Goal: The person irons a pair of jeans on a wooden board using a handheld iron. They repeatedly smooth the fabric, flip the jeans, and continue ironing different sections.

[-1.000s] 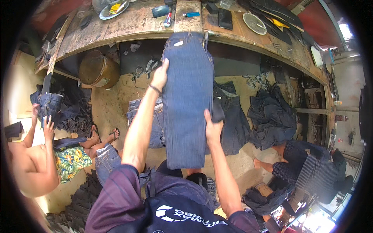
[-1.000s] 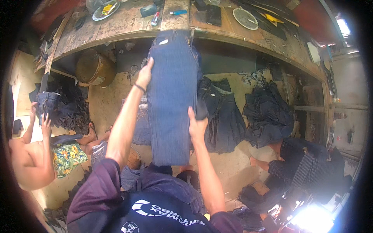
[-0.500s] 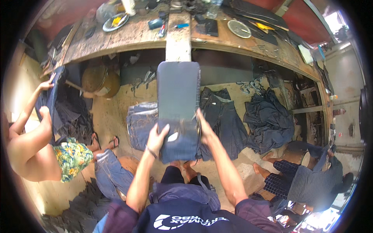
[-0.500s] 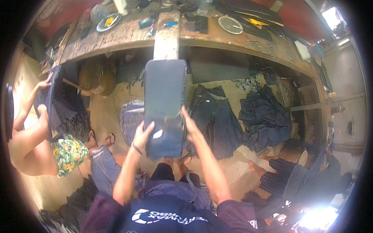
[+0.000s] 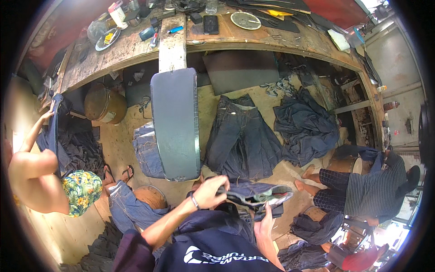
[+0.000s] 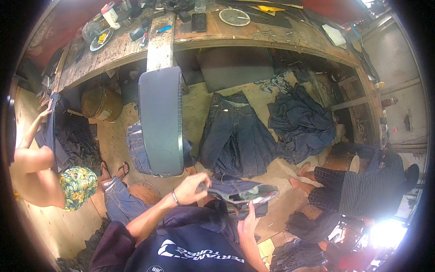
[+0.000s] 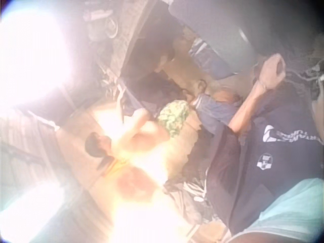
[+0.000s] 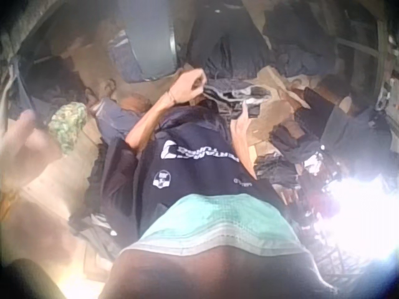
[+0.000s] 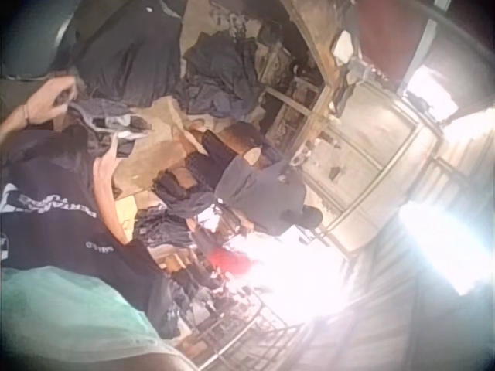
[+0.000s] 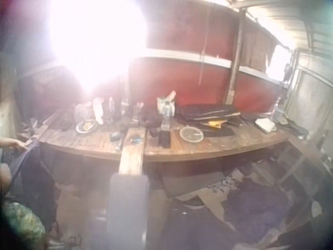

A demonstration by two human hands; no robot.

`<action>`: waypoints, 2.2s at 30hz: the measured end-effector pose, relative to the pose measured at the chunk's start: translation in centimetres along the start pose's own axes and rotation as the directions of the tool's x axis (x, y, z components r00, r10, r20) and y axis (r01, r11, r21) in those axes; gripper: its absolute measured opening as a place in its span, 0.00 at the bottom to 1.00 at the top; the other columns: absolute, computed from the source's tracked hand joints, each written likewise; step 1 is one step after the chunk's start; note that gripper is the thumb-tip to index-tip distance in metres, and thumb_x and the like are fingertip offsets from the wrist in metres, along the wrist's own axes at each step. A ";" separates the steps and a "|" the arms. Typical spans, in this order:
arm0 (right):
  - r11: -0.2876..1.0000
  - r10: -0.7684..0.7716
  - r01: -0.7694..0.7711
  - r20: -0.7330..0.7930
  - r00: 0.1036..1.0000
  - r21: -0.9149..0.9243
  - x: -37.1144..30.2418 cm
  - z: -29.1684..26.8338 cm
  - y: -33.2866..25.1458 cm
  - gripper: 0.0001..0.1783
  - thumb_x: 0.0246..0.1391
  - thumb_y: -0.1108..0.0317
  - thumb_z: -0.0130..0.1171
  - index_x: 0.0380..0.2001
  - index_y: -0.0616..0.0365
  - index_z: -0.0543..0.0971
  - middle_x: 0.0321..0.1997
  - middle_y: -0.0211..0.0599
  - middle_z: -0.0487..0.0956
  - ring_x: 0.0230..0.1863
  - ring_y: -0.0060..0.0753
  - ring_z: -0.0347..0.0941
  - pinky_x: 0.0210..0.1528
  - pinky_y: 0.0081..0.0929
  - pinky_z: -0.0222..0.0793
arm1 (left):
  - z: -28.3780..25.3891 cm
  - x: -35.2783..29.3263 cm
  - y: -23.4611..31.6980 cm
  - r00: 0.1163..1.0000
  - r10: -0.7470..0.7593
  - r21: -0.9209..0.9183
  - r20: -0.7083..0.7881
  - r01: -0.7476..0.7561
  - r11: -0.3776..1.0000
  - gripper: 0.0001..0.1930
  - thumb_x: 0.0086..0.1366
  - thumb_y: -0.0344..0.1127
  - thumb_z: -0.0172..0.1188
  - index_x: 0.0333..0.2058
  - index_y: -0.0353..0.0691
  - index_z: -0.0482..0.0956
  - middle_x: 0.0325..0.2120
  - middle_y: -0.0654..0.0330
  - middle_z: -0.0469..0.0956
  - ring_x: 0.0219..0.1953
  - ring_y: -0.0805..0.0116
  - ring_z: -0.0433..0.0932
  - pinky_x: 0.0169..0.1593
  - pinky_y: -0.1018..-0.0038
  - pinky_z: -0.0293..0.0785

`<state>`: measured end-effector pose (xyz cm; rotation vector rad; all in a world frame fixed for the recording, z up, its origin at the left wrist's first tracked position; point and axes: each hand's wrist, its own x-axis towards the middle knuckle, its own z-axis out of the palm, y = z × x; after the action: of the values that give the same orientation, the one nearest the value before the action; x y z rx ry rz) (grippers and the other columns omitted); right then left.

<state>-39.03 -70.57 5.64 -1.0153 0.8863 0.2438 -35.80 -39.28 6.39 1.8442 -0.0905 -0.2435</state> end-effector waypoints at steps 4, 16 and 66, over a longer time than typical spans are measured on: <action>0.974 -0.219 0.212 -0.088 0.972 -0.077 6.9 5.2 -0.9 0.29 0.71 0.60 0.69 0.70 0.38 0.72 0.67 0.31 0.76 0.62 0.40 0.78 0.50 0.58 0.82 | -2.1 8.8 -1.0 0.993 -0.065 0.299 -0.093 0.090 0.950 0.10 0.64 0.34 0.65 0.41 0.42 0.75 0.38 0.50 0.82 0.47 0.43 0.82 0.49 0.51 0.79; 0.792 -0.255 0.408 0.361 0.897 -0.454 31.7 20.8 2.6 0.36 0.73 0.47 0.68 0.67 0.67 0.74 0.52 0.41 0.80 0.42 0.33 0.79 0.45 0.33 0.79 | -19.6 6.4 -9.1 0.248 0.282 0.335 -0.927 0.211 0.918 0.16 0.75 0.37 0.64 0.56 0.37 0.81 0.62 0.45 0.77 0.66 0.46 0.75 0.71 0.53 0.70; -0.312 -0.290 0.856 0.899 0.327 -0.412 11.5 43.1 8.9 0.32 0.72 0.51 0.64 0.73 0.52 0.75 0.69 0.58 0.75 0.65 0.62 0.77 0.64 0.58 0.76 | -32.7 19.6 -17.2 0.851 0.132 0.671 -0.508 0.296 0.680 0.49 0.71 0.72 0.58 0.81 0.50 0.61 0.84 0.44 0.50 0.86 0.43 0.44 0.83 0.35 0.31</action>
<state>-13.89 -32.87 1.22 -2.4530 -0.7410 0.0192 -10.81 -7.30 -3.73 2.6741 0.3382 0.3037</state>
